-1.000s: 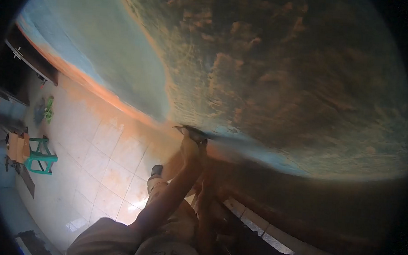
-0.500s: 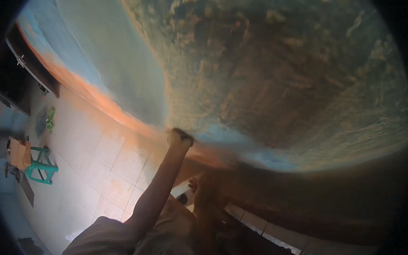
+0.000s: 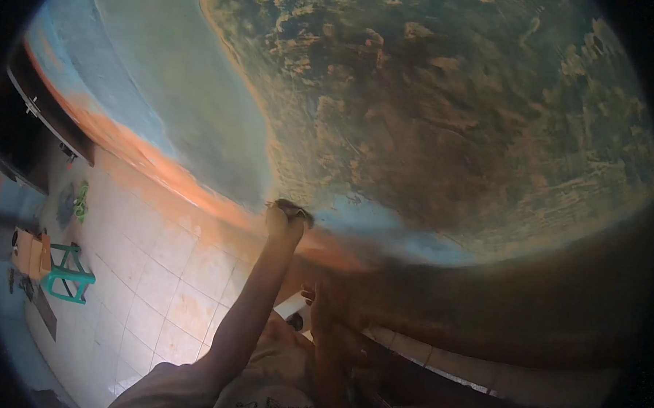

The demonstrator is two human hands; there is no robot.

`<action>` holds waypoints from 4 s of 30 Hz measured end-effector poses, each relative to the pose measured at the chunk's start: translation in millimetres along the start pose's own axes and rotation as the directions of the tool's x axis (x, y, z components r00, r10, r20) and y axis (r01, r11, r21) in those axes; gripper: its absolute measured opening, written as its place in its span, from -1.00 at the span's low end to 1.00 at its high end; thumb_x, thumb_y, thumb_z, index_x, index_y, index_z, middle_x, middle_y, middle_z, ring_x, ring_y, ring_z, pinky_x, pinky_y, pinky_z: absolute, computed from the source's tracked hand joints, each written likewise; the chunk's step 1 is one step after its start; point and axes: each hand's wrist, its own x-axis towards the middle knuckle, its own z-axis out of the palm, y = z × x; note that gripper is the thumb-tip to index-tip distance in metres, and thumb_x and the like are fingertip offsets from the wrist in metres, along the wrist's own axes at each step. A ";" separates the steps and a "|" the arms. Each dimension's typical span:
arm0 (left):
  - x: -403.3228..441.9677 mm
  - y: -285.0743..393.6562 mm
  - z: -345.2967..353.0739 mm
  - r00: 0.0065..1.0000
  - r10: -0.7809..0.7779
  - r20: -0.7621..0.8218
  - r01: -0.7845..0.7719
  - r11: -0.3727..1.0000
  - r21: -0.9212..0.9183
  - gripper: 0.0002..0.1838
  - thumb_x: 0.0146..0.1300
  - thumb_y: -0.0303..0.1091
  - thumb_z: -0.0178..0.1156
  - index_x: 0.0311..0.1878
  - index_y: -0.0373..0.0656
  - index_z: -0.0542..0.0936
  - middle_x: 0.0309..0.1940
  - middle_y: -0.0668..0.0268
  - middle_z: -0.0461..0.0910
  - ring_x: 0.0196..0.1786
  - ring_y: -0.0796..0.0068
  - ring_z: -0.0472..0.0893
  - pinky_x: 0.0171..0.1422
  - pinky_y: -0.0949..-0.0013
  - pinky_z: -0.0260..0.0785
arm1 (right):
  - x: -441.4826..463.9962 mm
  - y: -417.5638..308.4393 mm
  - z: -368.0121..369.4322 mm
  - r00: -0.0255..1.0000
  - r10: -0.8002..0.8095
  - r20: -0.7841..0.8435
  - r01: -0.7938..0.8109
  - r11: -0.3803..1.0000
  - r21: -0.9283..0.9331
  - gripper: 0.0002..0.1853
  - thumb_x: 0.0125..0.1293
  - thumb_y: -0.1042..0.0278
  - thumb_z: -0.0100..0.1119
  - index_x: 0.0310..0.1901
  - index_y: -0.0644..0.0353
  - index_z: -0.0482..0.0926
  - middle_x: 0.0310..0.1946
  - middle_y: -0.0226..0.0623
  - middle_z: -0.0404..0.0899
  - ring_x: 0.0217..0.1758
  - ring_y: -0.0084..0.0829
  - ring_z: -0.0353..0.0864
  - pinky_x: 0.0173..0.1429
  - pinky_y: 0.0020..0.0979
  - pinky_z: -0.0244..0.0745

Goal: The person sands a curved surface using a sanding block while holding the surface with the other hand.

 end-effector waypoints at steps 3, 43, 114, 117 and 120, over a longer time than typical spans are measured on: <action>-17.1 19.5 24.7 0.988 -0.131 -0.081 0.135 0.990 0.042 -0.85 0.32 -0.44 -0.14 -0.21 -0.32 0.38 -0.42 0.01 0.42 -0.48 0.08 0.45 -0.51 -0.05 0.32 | 0.3 -0.3 -8.7 1.000 -0.018 -0.011 0.018 1.000 -0.019 -0.43 0.46 -0.06 -0.22 -0.04 0.36 0.58 -0.18 -0.14 0.64 -0.13 -0.37 0.58 0.00 -0.39 0.41; -107.7 180.7 40.8 0.712 0.498 0.495 -0.561 -0.020 0.827 -0.73 0.27 -0.41 0.25 0.01 -0.23 0.53 -0.02 0.25 0.52 0.01 0.49 0.52 -0.18 0.52 0.38 | 28.7 -110.2 131.6 0.762 -0.371 -0.531 0.629 0.623 0.466 -0.75 0.36 0.38 0.10 -0.04 0.38 0.48 -0.11 -0.32 0.54 -0.04 -0.47 0.53 -0.03 -0.39 0.47; -7.1 325.5 222.6 -0.560 -0.154 0.814 -0.448 -0.770 -0.454 -0.31 0.35 0.03 -0.13 0.41 -0.27 0.19 0.44 -0.26 -0.07 0.54 -0.09 -0.17 0.54 -0.09 -0.54 | 130.4 -50.0 116.9 0.600 -0.696 -0.395 0.676 0.175 0.716 -0.86 0.32 0.46 0.11 -0.20 0.35 0.58 -0.25 -0.25 0.60 -0.17 -0.32 0.57 0.01 -0.29 0.43; -3.7 326.3 225.5 -0.579 -0.160 0.799 -0.436 -0.768 -0.469 -0.29 0.35 0.04 -0.12 0.41 -0.28 0.17 0.44 -0.27 -0.09 0.54 -0.10 -0.19 0.54 -0.10 -0.54 | 136.3 -44.4 115.0 0.553 -0.754 -0.354 0.678 0.161 0.717 -0.88 0.32 0.49 0.10 -0.24 0.35 0.59 -0.32 -0.26 0.61 -0.23 -0.32 0.58 0.00 -0.28 0.44; -9.6 330.1 225.0 -0.564 -0.173 0.807 -0.431 -0.772 -0.467 -0.28 0.34 0.05 -0.11 0.41 -0.28 0.16 0.44 -0.28 -0.10 0.54 -0.10 -0.20 0.53 -0.11 -0.55 | 130.5 -30.5 114.6 0.694 -0.630 -0.348 0.622 0.283 0.730 -0.90 0.31 0.52 0.09 -0.28 0.33 0.60 -0.37 -0.28 0.60 -0.26 -0.36 0.57 -0.02 -0.31 0.43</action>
